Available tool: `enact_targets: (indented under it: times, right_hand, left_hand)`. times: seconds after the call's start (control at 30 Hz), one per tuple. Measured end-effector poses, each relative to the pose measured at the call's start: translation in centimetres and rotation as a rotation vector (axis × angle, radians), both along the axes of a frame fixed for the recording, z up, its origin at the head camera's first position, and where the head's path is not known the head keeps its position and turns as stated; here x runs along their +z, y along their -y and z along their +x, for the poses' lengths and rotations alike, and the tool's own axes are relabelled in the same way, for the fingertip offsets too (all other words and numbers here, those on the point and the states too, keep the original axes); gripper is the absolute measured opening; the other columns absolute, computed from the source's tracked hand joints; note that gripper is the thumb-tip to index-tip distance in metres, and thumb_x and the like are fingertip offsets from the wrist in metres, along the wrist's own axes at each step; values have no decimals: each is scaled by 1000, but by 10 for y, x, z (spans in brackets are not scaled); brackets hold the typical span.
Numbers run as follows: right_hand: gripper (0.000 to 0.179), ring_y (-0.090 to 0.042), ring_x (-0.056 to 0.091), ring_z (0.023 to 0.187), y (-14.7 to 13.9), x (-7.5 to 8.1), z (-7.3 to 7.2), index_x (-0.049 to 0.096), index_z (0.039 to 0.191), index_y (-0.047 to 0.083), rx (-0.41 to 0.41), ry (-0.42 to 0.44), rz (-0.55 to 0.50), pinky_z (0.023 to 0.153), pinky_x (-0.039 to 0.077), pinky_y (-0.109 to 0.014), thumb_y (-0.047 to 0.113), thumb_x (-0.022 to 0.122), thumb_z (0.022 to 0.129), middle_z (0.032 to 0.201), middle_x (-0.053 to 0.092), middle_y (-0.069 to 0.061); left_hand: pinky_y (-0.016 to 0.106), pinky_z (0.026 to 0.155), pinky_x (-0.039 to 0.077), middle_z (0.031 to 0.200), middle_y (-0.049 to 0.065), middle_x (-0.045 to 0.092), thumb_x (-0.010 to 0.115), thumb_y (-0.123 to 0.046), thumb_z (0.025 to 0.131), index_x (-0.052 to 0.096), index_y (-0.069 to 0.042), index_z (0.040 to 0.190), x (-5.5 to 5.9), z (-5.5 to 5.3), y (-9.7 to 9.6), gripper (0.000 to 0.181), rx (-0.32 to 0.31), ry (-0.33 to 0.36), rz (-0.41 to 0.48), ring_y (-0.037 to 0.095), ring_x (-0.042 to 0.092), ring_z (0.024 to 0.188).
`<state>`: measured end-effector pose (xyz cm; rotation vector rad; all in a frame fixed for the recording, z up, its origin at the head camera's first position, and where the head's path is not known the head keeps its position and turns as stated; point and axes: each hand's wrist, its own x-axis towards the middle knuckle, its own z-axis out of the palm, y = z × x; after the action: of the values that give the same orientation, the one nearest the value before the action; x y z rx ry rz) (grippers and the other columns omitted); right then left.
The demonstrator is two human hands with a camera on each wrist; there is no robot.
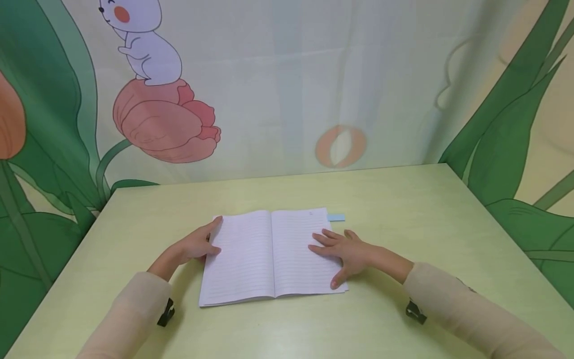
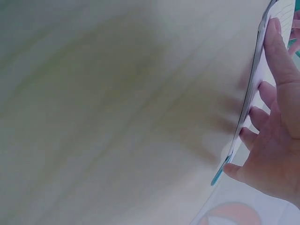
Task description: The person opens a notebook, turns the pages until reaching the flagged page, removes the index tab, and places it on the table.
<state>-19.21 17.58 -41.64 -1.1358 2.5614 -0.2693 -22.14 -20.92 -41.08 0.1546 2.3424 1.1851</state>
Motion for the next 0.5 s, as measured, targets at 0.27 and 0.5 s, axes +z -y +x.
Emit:
enact_targets:
  times: [0.27, 0.5]
  right_hand:
    - [95, -34, 13, 135, 2, 1, -2, 29, 143, 10, -26, -45, 6, 96, 11, -64, 58, 67, 70, 148, 20, -13]
    - [122, -38, 3, 135, 12, -2, -3, 7, 146, 3, -157, -149, -40, 100, 11, -61, 67, 67, 62, 147, 5, -25]
  left_hand:
    - [34, 62, 46, 147, 24, 2, 56, 6, 85, 2, -12, 147, -1, -3, 0, 84, 16, 15, -8, 28, 52, 84]
    - [34, 62, 46, 147, 25, 3, 57, 6, 85, 3, -12, 147, -1, -3, 0, 84, 17, 17, -7, 27, 53, 83]
